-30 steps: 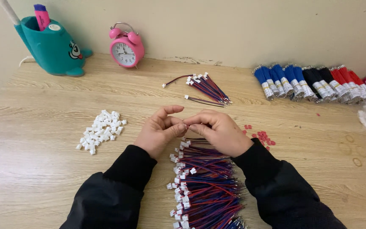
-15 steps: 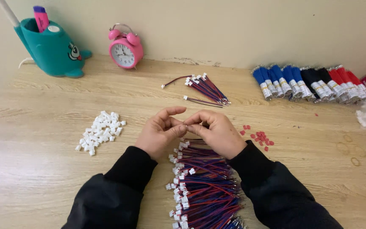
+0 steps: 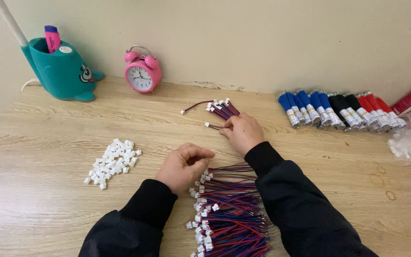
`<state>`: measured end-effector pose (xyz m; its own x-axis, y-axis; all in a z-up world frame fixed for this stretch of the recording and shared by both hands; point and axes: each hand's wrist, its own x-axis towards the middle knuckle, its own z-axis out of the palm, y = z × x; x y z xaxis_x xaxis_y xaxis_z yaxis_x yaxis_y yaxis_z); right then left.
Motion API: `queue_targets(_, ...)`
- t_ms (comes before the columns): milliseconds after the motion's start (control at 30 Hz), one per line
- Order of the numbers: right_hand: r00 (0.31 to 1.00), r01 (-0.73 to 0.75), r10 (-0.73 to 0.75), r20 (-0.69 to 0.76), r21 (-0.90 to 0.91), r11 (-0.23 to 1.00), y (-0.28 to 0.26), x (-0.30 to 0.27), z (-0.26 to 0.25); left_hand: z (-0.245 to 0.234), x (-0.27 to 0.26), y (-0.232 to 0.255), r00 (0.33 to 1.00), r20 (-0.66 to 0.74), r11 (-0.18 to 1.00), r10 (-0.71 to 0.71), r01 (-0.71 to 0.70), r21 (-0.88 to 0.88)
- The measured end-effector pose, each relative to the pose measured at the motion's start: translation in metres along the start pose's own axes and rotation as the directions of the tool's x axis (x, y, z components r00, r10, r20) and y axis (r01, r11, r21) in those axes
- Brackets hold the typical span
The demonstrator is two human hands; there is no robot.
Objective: Assembling small electrical wire connectors by manually inserting wires into plastic housings
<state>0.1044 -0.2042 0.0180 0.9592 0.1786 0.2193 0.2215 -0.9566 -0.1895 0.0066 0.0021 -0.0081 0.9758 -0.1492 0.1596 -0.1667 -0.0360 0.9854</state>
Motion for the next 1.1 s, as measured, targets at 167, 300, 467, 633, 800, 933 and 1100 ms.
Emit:
queue_targets(167, 0.998, 0.055, -0.057, -0.028, -0.058, 0.997, -0.004, -0.008, 0.000, 0.002, 0.007, -0.025, 0.998, -0.045, 0.992, -0.036, 0.031, -0.126)
queue_targets(300, 0.991, 0.131, -0.132, -0.010, -0.053, 0.990, -0.023, -0.030, -0.029, -0.005, 0.011, -0.024, 0.998, -0.065, 0.991, 0.026, -0.034, -0.130)
queue_targets(467, 0.935, 0.339, -0.350, -0.063, -0.133, 0.931, -0.036, -0.073, -0.065, 0.001, 0.014, -0.031, 0.995, -0.083, 0.985, -0.060, 0.046, -0.163)
queue_targets(633, 0.927, 0.352, -0.341, -0.155, 0.051, 0.935, -0.009, -0.089, -0.087, 0.001, 0.010, -0.020, 0.991, -0.103, 0.991, -0.086, 0.074, -0.115)
queue_targets(800, 0.988, 0.069, -0.065, -0.141, 0.026, 0.997, 0.072, -0.107, -0.108, -0.005, 0.004, -0.001, 0.978, -0.155, 0.987, -0.139, 0.124, -0.100)
queue_targets(933, 1.000, 0.019, -0.018, -0.007, 0.100, 0.995, 0.066, -0.128, -0.097, -0.005, 0.006, -0.003, 0.976, -0.150, 0.987, -0.156, 0.147, -0.065)
queue_targets(1100, 0.997, 0.080, -0.080, -0.009, -0.002, 0.997, 0.060, -0.129, -0.090, -0.005, 0.003, 0.004, 0.970, -0.159, 0.983, -0.183, 0.176, -0.054)
